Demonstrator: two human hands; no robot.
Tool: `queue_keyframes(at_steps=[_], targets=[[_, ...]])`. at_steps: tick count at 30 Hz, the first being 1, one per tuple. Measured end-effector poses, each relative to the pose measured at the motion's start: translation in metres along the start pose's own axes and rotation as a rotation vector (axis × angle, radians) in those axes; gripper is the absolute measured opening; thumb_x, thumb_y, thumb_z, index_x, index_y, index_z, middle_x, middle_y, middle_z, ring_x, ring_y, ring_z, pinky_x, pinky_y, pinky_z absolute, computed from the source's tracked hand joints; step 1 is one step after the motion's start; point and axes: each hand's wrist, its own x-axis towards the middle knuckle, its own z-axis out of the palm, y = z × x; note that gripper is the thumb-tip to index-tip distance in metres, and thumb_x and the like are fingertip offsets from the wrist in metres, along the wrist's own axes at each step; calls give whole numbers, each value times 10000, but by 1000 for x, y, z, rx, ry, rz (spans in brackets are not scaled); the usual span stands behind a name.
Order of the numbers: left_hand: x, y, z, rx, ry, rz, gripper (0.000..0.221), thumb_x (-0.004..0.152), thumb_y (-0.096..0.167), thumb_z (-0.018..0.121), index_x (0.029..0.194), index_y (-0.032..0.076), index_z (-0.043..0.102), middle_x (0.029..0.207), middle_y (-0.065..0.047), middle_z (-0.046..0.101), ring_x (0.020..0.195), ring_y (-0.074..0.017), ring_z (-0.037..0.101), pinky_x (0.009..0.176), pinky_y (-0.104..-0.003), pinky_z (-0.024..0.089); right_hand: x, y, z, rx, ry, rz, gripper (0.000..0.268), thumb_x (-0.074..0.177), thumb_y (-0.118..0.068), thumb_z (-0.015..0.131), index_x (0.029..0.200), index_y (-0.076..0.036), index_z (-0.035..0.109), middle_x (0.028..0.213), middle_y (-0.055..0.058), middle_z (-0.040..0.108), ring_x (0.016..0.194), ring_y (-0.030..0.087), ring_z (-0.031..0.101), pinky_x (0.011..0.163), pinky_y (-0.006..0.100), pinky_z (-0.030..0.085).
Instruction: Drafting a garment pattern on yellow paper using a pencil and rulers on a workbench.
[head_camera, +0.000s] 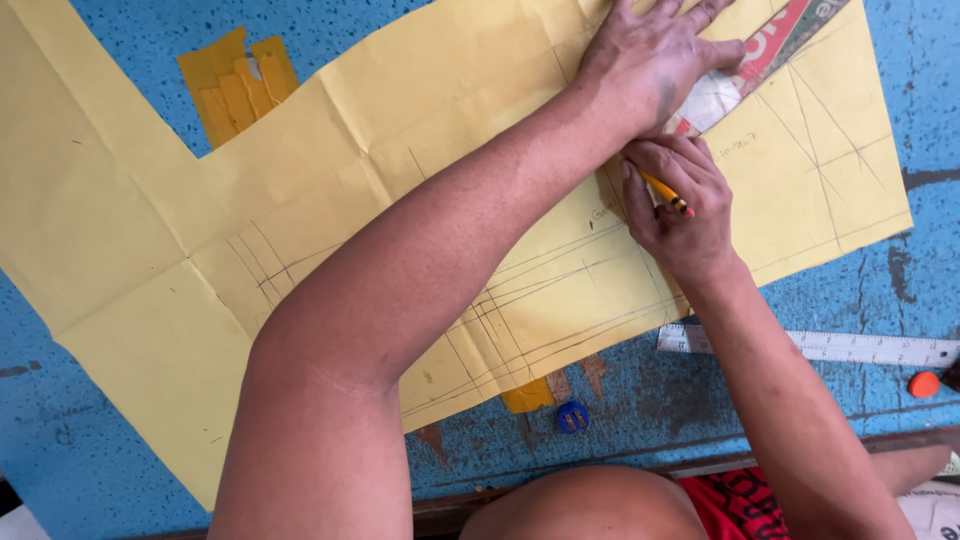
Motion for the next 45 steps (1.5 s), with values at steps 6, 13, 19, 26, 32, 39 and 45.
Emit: queue_keyframes(at_steps=[6, 13, 19, 26, 32, 39, 45], targets=[[-3, -2, -8, -2, -53, 3, 1006, 633, 297, 977, 1468, 523, 464, 1646, 7, 250, 1481, -265, 348, 1076, -567, 351, -4, -38, -64, -138, -65, 86, 168, 1014, 158, 643, 1074, 59, 765, 1013, 153, 774, 865, 297, 699, 814, 390, 472], [-53, 3, -44, -116, -73, -34, 357, 1068, 381, 510, 1381, 521, 607, 1683, -9, 136, 1585, -364, 118, 1258, -634, 28, -75, -11, -94, 378, 99, 529, 294, 1197, -157, 415, 1277, 110, 507, 1153, 357, 644, 1055, 438, 705, 1008, 471, 575], [-191, -34, 7, -173, 349, -256, 378, 915, 228, 707, 1292, 244, 683, 1613, -101, 326, 1502, -392, 140, 1179, -744, 39, -110, 6, -90, 545, 177, 506, 354, 1173, -271, 402, 1340, 34, 466, 1268, 296, 599, 1240, 412, 643, 1176, 472, 523], [-249, 23, 81, -132, 314, -606, 708, 1043, 654, 296, 1647, 306, 174, 1723, -72, 67, 1582, -383, 57, 1200, -735, 0, -100, -5, -90, 479, 153, 457, 369, 1172, -308, 416, 1351, 6, 490, 1288, 248, 635, 1227, 336, 649, 1069, 377, 512], [-282, 24, 90, -159, 420, -1055, 700, 1040, 664, 318, 1658, 386, 144, 1733, -129, 12, 1588, -408, 15, 1143, -809, -6, -105, -33, -101, 499, 49, 426, 372, 1168, -290, 385, 1400, -4, 438, 1391, 279, 576, 1333, 360, 586, 1161, 420, 467], [-291, 31, 93, -135, 471, -984, 679, 1066, 663, 309, 1665, 374, 176, 1740, -193, 118, 1602, -430, 47, 1158, -798, -44, -127, -43, -119, 420, -59, 440, 385, 1159, -206, 378, 1429, 63, 436, 1384, 301, 594, 1306, 348, 572, 1140, 480, 423], [-286, 61, 102, -118, 532, -1109, 684, 1070, 650, 364, 1674, 363, 220, 1729, -103, 9, 1592, -416, 13, 1153, -811, -44, -109, -30, -149, 490, -220, 501, 311, 1145, -263, 455, 1276, 7, 536, 1178, 225, 693, 1171, 329, 699, 1120, 423, 503]])
